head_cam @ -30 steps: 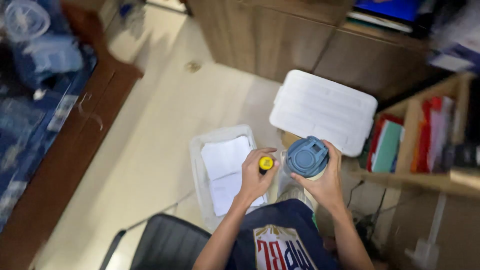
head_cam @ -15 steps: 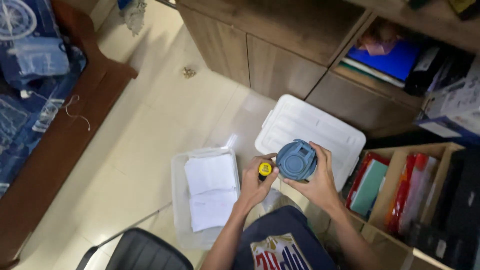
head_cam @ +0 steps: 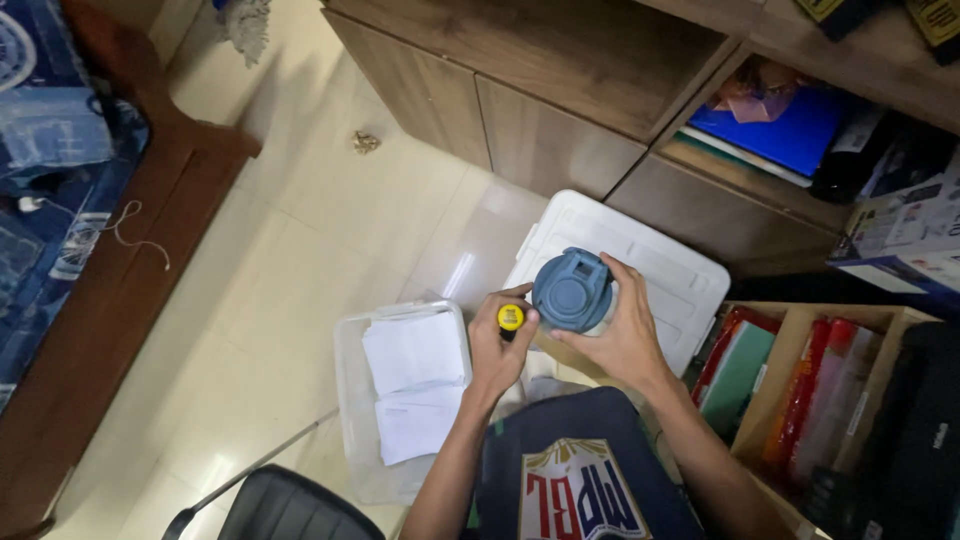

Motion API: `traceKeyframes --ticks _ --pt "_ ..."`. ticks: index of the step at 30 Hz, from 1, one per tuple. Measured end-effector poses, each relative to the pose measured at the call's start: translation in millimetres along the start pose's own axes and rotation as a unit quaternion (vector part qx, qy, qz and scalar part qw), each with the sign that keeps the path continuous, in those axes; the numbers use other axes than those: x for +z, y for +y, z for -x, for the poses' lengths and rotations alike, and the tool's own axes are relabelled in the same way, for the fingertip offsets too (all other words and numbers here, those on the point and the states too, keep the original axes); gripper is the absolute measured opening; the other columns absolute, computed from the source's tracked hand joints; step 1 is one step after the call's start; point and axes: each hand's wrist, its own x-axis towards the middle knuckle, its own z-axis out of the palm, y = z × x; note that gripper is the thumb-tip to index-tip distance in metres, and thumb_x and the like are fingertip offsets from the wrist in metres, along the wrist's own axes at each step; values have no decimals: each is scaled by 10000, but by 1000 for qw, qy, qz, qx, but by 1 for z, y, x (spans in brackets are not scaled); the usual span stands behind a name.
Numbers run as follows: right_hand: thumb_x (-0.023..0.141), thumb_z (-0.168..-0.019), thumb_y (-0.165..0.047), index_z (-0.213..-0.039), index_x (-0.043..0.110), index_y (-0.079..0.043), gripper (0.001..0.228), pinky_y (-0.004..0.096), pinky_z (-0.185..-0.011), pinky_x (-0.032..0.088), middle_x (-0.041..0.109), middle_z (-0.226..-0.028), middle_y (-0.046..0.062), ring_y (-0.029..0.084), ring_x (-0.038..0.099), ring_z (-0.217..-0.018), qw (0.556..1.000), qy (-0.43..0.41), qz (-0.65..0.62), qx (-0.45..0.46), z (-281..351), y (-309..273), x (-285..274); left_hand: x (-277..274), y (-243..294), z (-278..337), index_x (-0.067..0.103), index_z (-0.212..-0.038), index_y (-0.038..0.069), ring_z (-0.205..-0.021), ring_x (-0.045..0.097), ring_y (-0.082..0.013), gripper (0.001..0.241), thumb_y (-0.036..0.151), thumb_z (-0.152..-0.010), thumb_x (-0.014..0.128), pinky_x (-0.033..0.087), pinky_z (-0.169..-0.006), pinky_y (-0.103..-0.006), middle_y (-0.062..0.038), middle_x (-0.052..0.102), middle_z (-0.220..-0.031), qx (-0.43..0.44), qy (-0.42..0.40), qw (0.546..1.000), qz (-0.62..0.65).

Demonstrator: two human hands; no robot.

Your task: The person cleans a blue water bottle, a black thermos, and a small bottle with a yellow cap using a cloth. They wipe each item thoroughly and then place them on a shelf. The person also wipes the desk surface near the keyboard.

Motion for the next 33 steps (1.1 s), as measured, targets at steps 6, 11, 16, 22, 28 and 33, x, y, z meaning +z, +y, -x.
traceKeyframes --ticks 6,11,16,22,28,33 --pt "977 -599 -297 -1512 347 -2 1147 467 -1113 438 445 -1432 249 410 477 -1342 999 26 17 -7 -25 -6 -10 9 -7 -34 664 -958 7 -1028 732 -307 144 100 -879 740 554 -879 -388 -202 743 -1193 16 -36 999 -7" --pt "982 -597 -289 -1553 342 -53 1174 438 -1076 465 416 -1407 256 393 492 -1307 995 66 47 61 -56 2 -2 15 -18 -85 652 -958 3 -1117 721 -326 150 111 -894 733 547 -891 -392 -198 739 -1135 29 -87 996 15" --pt "984 -601 -261 -1594 278 -56 1236 440 -1079 459 456 -1412 249 401 515 -1316 985 125 61 104 -106 10 20 14 -44 -157 656 -931 3 -1260 687 -358 128 108 -917 728 537 -913 -401 -196 725 -1030 67 -161 984 38" --pt "964 -696 -205 -1554 228 19 1152 428 -1051 513 430 -1502 293 379 542 -1351 958 241 -8 153 -171 17 62 -1 -41 -257 664 -937 8 -1121 706 -348 167 124 -858 756 533 -926 -407 -270 644 -1360 111 -243 963 24" --pt "941 -754 -176 -1530 295 28 1030 426 -1100 542 508 -1480 250 331 606 -1346 937 302 -61 167 -202 9 89 -23 -41 -309 657 -935 22 -1100 691 -345 192 150 -857 777 529 -950 -408 -266 630 -1412 144 -297 944 -6" --pt "933 -772 -137 -1586 305 6 1037 432 -1111 518 436 -1588 266 373 509 -1442 946 285 -2 155 -205 -11 95 -37 -50 -305 654 -965 15 -1118 697 -325 184 146 -888 758 528 -958 -382 -260 634 -1420 133 -320 938 11"
